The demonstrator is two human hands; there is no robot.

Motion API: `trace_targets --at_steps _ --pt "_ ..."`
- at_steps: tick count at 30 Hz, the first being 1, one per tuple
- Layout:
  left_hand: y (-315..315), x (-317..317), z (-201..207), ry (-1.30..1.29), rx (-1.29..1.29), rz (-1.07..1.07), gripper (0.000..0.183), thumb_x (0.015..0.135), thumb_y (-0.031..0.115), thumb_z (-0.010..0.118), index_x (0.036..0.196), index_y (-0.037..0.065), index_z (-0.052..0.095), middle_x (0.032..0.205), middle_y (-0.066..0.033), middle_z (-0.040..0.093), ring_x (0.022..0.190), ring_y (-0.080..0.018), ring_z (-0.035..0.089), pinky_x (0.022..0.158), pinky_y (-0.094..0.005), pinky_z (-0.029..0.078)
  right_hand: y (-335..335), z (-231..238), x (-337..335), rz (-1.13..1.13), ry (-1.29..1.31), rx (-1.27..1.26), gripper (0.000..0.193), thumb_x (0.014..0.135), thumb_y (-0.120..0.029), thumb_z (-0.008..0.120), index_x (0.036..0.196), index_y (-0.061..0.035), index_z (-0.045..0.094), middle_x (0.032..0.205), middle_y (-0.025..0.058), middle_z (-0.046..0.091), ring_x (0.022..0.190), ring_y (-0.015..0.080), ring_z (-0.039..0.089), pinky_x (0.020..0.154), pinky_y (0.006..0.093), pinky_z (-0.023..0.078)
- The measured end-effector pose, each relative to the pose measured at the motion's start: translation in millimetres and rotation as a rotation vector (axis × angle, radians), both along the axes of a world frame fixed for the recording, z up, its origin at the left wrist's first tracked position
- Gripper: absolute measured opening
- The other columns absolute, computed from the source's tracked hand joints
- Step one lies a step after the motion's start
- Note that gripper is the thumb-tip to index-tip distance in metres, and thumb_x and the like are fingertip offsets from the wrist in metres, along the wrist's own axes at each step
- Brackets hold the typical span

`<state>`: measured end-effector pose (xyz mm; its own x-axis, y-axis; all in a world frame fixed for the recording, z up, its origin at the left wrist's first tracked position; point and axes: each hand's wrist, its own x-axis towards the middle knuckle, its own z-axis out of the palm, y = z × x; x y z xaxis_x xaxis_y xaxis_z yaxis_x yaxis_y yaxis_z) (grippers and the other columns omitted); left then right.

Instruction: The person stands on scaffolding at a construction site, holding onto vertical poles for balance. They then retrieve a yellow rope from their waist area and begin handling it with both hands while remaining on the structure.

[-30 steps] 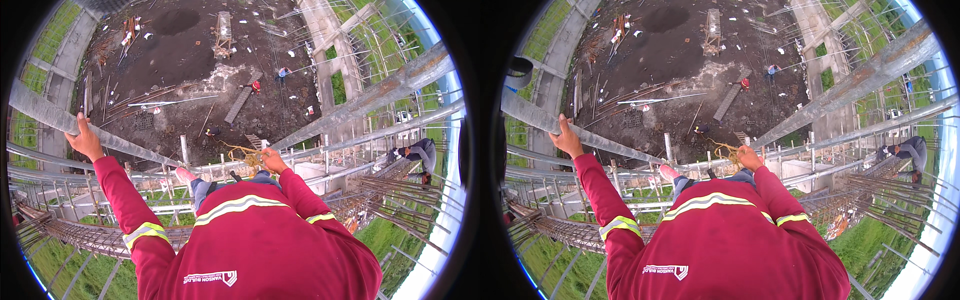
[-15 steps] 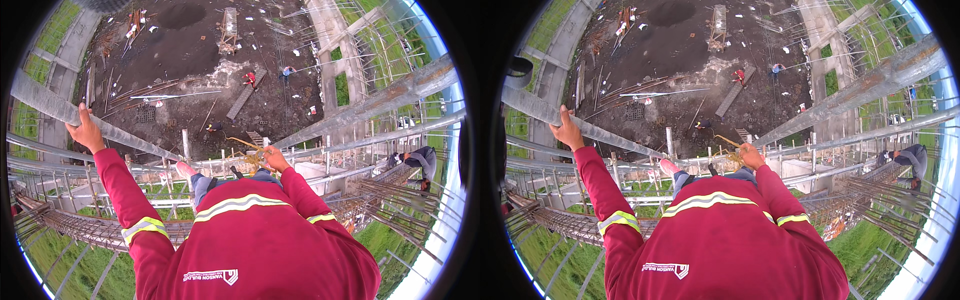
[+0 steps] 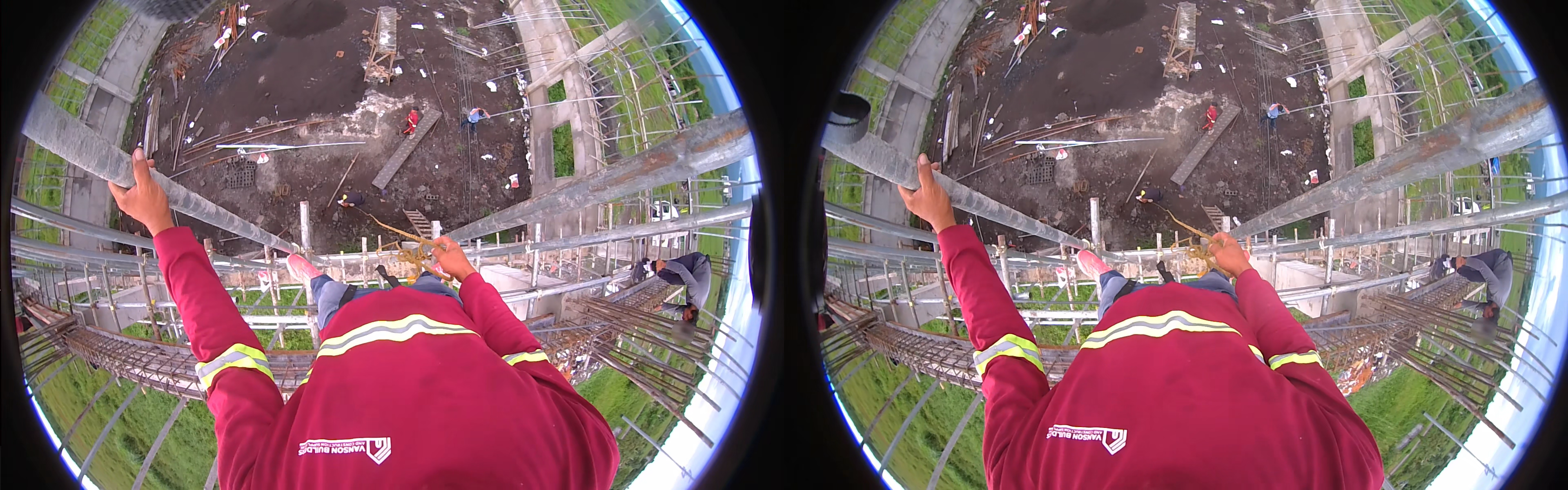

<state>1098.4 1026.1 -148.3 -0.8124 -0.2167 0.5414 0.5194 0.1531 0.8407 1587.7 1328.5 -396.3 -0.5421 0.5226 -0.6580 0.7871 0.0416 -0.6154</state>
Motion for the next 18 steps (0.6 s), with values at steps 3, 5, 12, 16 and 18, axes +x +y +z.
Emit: trace_targets --at_steps 3,5,12,16,18 --pt "1.3 1.7 0.9 0.013 0.010 0.003 0.037 0.083 0.025 0.077 0.101 -0.002 0.058 0.078 -0.0090 0.068 0.069 -0.0146 0.062 0.065 -0.0290 0.047 -0.5 8.6 -3.0 -0.021 -0.030 -0.039 0.043 0.085 -0.025 0.063 0.121 -0.0025 0.058 0.107 0.0195 0.065 0.098 0.0288 0.063 0.084 0.0371 0.049" --pt "1.8 2.5 1.4 0.008 0.016 -0.001 0.035 0.083 0.024 0.077 0.100 -0.001 0.058 0.077 -0.0084 0.068 0.068 -0.0140 0.062 0.064 -0.0286 0.047 -0.5 12.7 -3.9 -0.039 -0.073 -0.069 0.043 0.085 -0.025 0.063 0.122 -0.0031 0.057 0.107 0.0182 0.065 0.091 0.0265 0.064 0.078 0.0367 0.051" --pt "1.4 1.5 1.9 0.025 -0.001 -0.008 0.036 0.084 0.025 0.077 0.101 0.000 0.057 0.076 -0.0079 0.068 0.066 -0.0126 0.061 0.062 -0.0282 0.046 0.0 17.1 -1.8 -0.052 -0.007 -0.055 0.042 0.086 -0.024 0.063 0.123 -0.0039 0.057 0.096 0.0148 0.066 0.076 0.0191 0.063 0.062 0.0344 0.055" --pt "1.8 1.4 2.2 0.035 -0.019 0.006 0.035 0.084 0.025 0.077 0.100 0.001 0.057 0.076 -0.0076 0.069 0.065 -0.0130 0.061 0.063 -0.0276 0.046 0.3 16.4 -2.4 -0.047 -0.053 -0.066 0.041 0.086 -0.024 0.063 0.121 -0.0028 0.059 0.101 0.0157 0.066 0.082 0.0217 0.064 0.067 0.0354 0.055" --pt "1.9 1.1 2.6 -0.028 -0.013 0.011 0.035 0.084 0.025 0.077 0.100 0.001 0.058 0.075 -0.0072 0.069 0.066 -0.0132 0.062 0.064 -0.0277 0.047 -0.5 13.9 -2.4 -0.040 -0.079 -0.048 0.041 0.086 -0.024 0.063 0.121 -0.0026 0.060 0.103 0.0172 0.067 0.089 0.0252 0.066 0.074 0.0372 0.054"
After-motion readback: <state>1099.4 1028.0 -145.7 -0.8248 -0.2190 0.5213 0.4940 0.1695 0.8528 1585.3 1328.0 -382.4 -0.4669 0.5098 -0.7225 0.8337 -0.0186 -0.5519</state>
